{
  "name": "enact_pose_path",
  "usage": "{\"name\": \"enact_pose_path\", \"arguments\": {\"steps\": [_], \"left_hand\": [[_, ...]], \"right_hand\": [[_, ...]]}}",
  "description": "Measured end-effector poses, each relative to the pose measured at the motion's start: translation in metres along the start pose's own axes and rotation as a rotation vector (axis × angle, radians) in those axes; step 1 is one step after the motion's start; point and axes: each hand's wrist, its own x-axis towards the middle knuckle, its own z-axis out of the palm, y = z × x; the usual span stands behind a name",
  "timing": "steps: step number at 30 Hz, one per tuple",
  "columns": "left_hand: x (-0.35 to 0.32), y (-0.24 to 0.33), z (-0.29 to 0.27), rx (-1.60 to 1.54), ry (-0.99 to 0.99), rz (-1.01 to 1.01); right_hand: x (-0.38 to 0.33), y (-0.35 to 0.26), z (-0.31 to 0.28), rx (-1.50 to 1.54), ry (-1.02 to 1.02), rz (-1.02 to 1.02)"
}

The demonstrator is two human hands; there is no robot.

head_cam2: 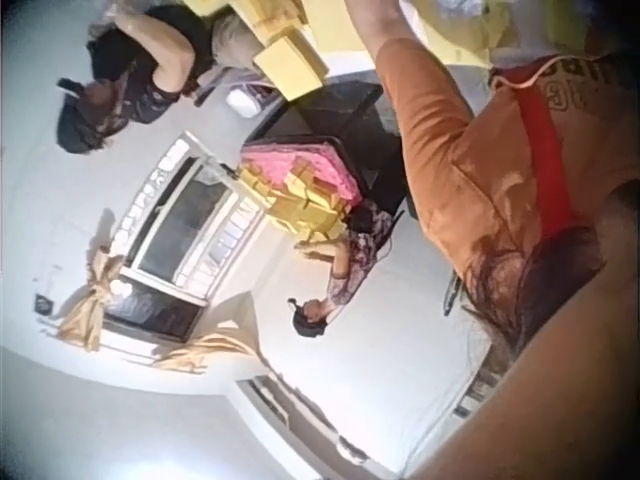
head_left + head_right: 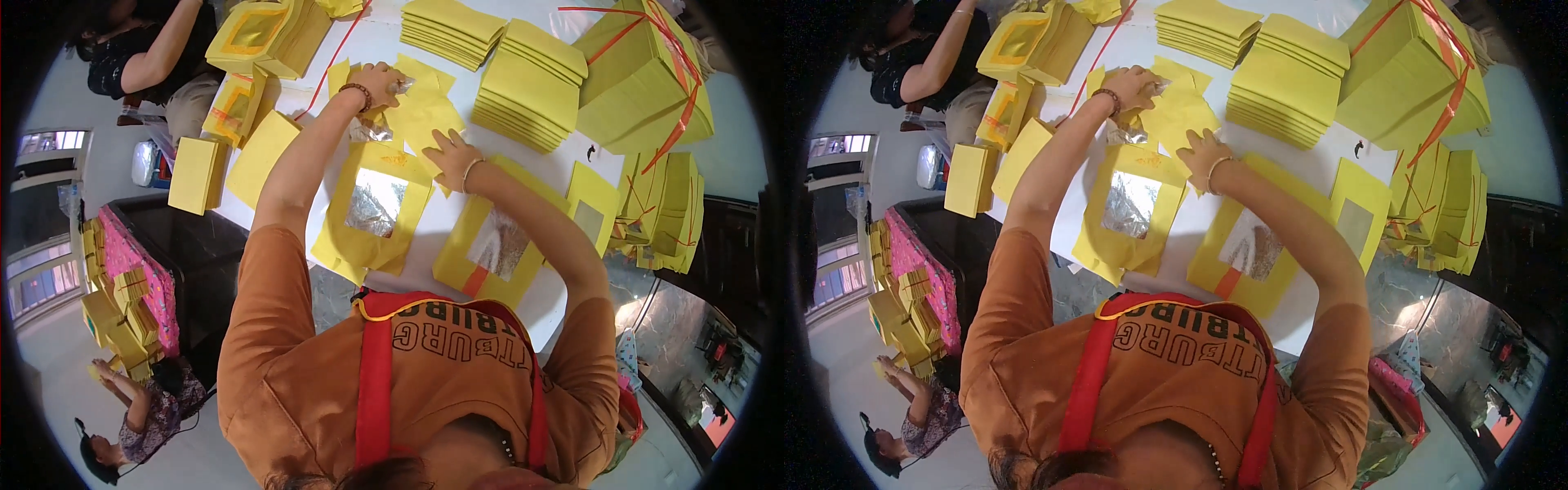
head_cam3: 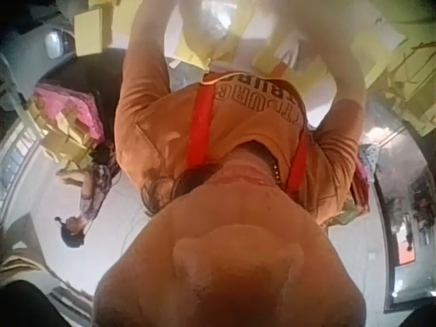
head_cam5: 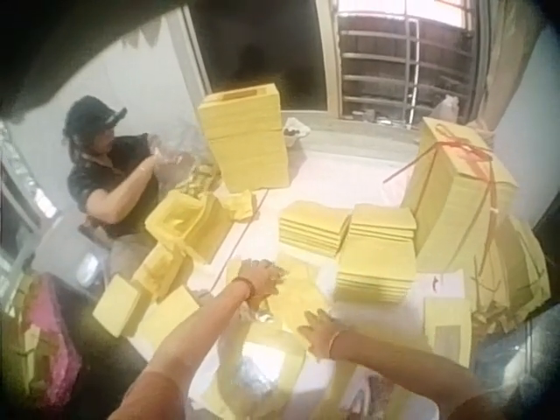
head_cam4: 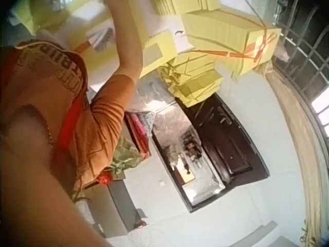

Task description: Applying foil patches and organizing stacks of yellow paper sheets.

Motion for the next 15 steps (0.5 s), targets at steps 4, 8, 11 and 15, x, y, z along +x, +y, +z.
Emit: {"name": "enact_pose_path", "arguments": {"steps": [4,8,11,15], "left_hand": [[-0.013,0.001,-0.017,-0.211,-0.042,-0.183],[-0.035,-0.011,-0.018,-0.139,0.438,-0.031],[-0.045,-0.010,-0.035,-0.309,0.682,0.038],[-0.059,-0.006,-0.032,-0.831,0.507,-0.152]], "right_hand": [[-0.010,0.002,0.027,-0.052,0.206,-0.063],[-0.021,-0.017,-0.003,-0.038,0.021,0.065],[-0.016,-0.017,0.003,-0.002,0.073,0.198],[-0.015,-0.022,0.005,-0.002,0.070,0.249]]}}
